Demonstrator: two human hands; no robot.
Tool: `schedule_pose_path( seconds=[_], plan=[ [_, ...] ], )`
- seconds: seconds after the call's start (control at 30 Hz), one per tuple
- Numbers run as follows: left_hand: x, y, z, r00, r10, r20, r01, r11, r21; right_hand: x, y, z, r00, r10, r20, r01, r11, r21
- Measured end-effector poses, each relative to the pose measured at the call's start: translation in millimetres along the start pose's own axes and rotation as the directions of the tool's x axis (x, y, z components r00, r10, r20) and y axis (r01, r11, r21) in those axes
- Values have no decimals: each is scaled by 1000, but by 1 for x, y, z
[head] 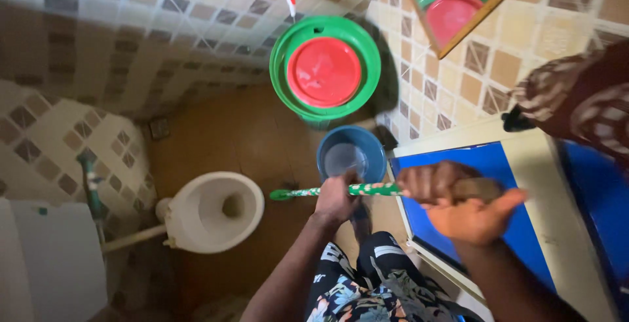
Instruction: Mopping the floor of a small bathroom.
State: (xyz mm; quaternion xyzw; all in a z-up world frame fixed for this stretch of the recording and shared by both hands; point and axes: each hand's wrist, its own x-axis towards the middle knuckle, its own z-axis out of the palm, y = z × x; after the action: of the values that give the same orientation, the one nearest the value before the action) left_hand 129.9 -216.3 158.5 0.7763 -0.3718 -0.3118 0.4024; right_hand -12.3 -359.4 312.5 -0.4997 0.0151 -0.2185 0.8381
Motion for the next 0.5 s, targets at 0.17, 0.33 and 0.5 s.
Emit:
schedule_pose_path(
  seconds=[0.17, 0.33, 0.5],
  plan=[
    [0, -14, -21, 993, 101, 61, -93, 988, -123, -20, -72, 11, 983, -135, -127, 142, 989, 49],
    [9, -18, -17, 960, 281, 11, -277, 951, -139, -17, -128, 22, 965, -257, -46, 256, 966, -21],
    [25, 11, -12, 940, 323, -113, -336, 932, -134, 39, -91, 24, 883, -446, -144, 458, 887, 57]
  ],
)
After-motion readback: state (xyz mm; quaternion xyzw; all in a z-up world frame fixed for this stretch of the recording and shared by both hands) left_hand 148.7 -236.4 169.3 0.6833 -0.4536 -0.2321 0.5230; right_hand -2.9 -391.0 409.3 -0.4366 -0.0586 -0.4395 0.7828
